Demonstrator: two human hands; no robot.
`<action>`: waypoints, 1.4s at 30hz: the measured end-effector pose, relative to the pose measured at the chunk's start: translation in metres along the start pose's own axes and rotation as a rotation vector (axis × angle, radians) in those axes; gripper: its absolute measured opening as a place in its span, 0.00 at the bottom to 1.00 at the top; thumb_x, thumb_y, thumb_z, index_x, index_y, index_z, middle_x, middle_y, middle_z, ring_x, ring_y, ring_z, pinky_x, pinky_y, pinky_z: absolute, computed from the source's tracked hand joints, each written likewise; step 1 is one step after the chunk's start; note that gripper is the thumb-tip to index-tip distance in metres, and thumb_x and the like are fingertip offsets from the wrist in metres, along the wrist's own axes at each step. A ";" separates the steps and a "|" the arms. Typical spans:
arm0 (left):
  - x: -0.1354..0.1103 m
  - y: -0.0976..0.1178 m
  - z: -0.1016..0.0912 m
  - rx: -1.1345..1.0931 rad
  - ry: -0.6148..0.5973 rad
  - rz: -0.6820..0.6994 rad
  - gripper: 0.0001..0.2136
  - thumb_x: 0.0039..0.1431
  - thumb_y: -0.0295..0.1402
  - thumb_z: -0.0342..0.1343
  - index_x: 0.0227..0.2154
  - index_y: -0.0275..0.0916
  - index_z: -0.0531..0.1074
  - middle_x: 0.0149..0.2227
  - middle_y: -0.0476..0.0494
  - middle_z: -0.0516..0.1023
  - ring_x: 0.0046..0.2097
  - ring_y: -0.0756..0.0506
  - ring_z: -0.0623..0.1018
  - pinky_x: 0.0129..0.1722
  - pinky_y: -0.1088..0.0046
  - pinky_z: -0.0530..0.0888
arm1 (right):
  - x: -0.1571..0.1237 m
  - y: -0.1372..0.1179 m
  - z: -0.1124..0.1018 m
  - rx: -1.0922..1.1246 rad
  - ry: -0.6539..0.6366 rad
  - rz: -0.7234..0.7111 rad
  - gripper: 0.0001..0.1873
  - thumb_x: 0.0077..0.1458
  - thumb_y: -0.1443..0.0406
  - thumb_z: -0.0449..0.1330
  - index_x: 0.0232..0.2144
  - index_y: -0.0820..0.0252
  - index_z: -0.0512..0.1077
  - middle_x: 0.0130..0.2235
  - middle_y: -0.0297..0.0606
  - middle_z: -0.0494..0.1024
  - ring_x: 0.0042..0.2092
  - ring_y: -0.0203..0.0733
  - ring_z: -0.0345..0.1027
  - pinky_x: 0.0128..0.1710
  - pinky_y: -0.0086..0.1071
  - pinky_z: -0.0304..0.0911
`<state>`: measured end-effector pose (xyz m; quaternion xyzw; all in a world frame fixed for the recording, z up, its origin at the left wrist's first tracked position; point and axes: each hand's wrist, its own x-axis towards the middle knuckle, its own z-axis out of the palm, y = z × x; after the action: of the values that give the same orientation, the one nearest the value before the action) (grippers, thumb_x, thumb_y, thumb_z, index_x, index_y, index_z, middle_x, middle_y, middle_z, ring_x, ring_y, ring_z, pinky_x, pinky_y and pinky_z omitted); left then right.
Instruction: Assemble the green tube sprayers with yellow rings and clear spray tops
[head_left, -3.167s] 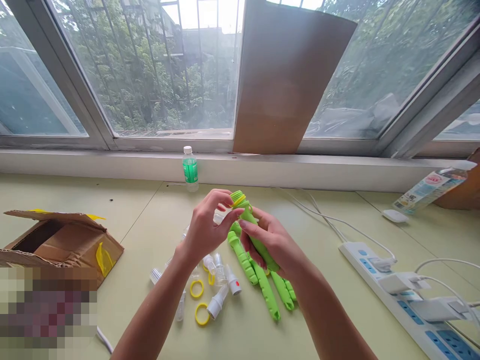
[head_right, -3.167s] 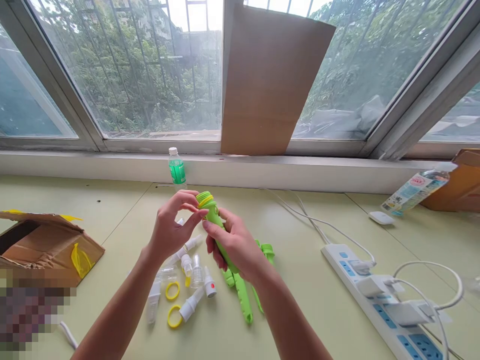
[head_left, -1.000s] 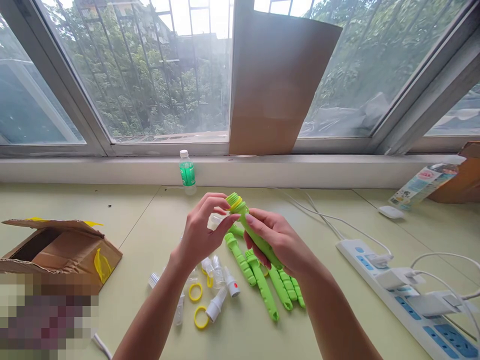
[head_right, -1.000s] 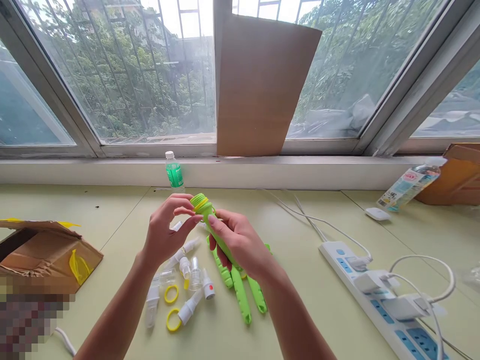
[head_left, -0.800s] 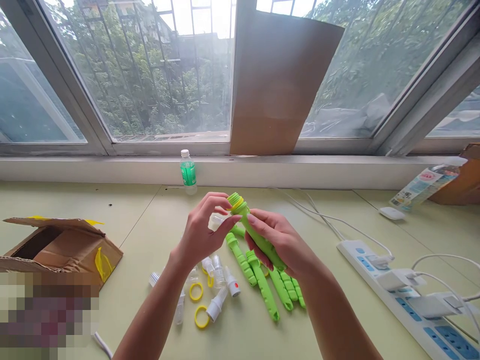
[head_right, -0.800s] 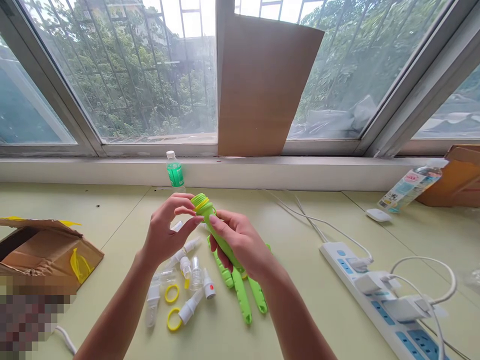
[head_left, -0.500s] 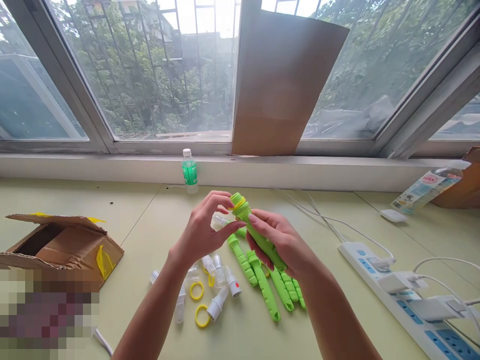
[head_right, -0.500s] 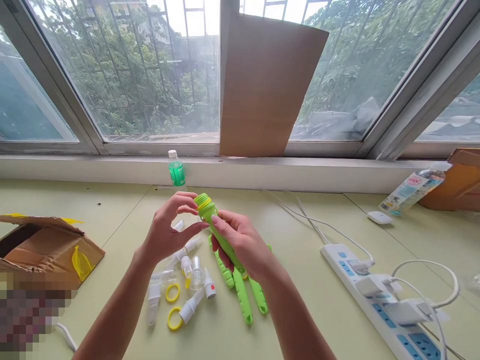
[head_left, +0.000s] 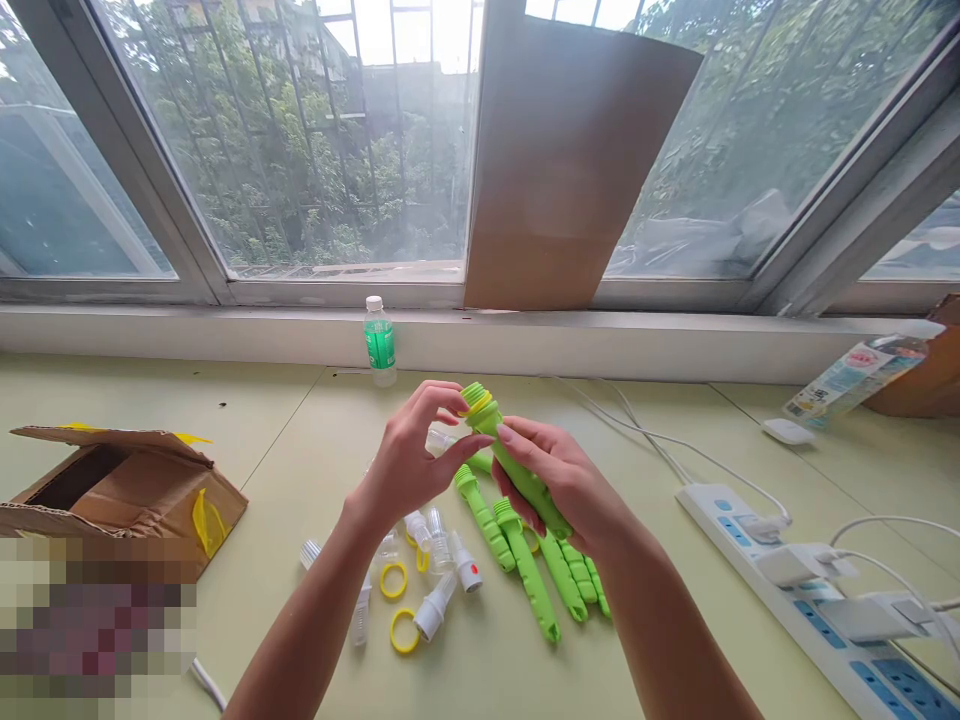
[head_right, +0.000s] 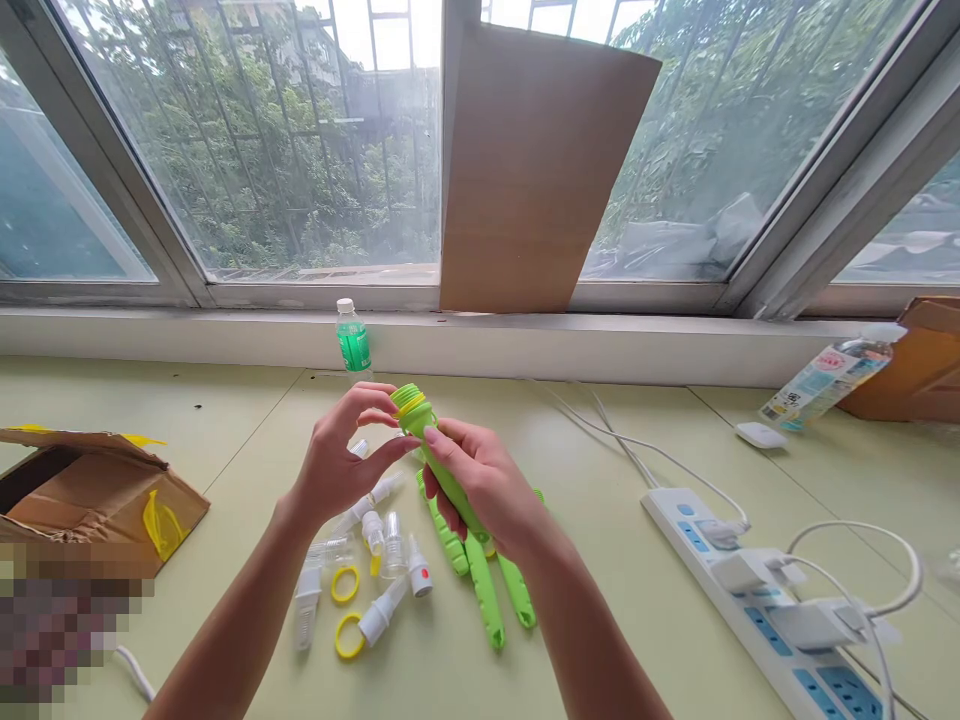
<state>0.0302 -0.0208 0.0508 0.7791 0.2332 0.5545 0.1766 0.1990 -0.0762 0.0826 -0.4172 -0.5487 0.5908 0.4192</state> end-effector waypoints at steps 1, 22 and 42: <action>0.000 0.000 0.000 0.000 0.000 -0.001 0.13 0.54 0.31 0.63 0.40 0.41 0.66 0.42 0.45 0.73 0.39 0.49 0.76 0.39 0.68 0.80 | 0.000 0.000 0.000 0.001 0.000 0.000 0.16 0.61 0.52 0.53 0.34 0.60 0.66 0.22 0.28 0.67 0.15 0.28 0.54 0.12 0.24 0.45; -0.002 -0.004 0.002 0.024 0.018 -0.023 0.15 0.52 0.31 0.64 0.40 0.40 0.65 0.41 0.46 0.73 0.38 0.50 0.75 0.37 0.70 0.79 | 0.005 0.008 0.005 0.047 0.032 0.019 0.16 0.63 0.54 0.50 0.30 0.59 0.62 0.21 0.28 0.66 0.15 0.28 0.54 0.10 0.21 0.46; 0.000 -0.003 0.001 -0.047 0.054 -0.045 0.16 0.48 0.36 0.67 0.36 0.38 0.68 0.39 0.46 0.74 0.36 0.51 0.76 0.37 0.70 0.81 | 0.006 0.014 0.000 0.129 -0.019 0.008 0.15 0.63 0.55 0.52 0.30 0.59 0.64 0.19 0.29 0.67 0.14 0.28 0.53 0.09 0.21 0.46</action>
<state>0.0308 -0.0184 0.0487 0.7541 0.2421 0.5765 0.2009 0.1966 -0.0713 0.0683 -0.3860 -0.5117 0.6304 0.4378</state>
